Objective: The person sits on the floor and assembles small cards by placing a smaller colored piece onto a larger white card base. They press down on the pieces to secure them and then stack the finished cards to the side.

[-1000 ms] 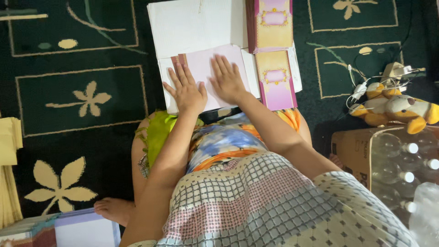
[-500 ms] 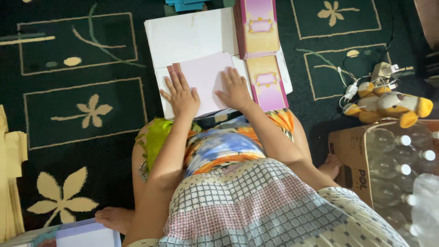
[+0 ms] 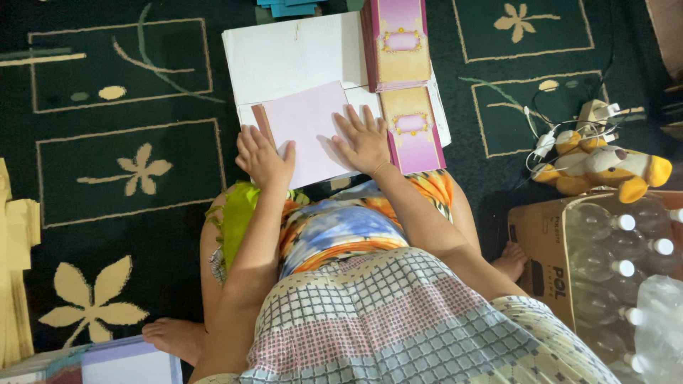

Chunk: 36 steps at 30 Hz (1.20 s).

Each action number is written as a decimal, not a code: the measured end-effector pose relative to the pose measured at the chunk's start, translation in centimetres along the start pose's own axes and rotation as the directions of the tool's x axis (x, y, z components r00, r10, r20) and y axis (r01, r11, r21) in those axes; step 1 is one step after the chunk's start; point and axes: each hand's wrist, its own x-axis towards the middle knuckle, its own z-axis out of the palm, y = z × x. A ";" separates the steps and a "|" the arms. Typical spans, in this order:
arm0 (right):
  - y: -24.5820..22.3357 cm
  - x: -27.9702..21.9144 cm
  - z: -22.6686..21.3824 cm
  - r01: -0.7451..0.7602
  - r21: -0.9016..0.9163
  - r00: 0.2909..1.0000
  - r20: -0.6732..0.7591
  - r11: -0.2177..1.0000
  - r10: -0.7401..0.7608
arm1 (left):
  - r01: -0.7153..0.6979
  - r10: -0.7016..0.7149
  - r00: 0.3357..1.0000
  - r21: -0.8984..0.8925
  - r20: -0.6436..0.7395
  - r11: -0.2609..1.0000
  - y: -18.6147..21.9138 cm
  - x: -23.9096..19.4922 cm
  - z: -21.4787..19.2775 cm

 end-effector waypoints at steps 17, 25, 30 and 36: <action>0.4 -0.3 0.1 0.072 -0.036 0.997 0.011 0.997 -0.071 | 0.108 -0.153 0.973 -0.243 -0.173 0.964 -7.2 3.9 2.5; 0.1 -0.4 -0.7 0.066 -0.027 0.997 0.033 0.997 -0.065 | 0.120 -0.148 0.978 -0.185 -0.144 0.975 -5.7 4.2 -0.8; -0.1 -0.4 -1.1 0.050 -0.031 0.997 0.067 0.998 -0.048 | 0.276 -0.109 0.955 -0.700 0.275 0.659 2.3 2.1 -12.6; 0.2 -0.5 -1.0 0.059 -0.026 0.996 0.063 0.998 -0.058 | -0.018 0.324 0.896 -0.703 0.304 0.711 1.8 3.2 -4.6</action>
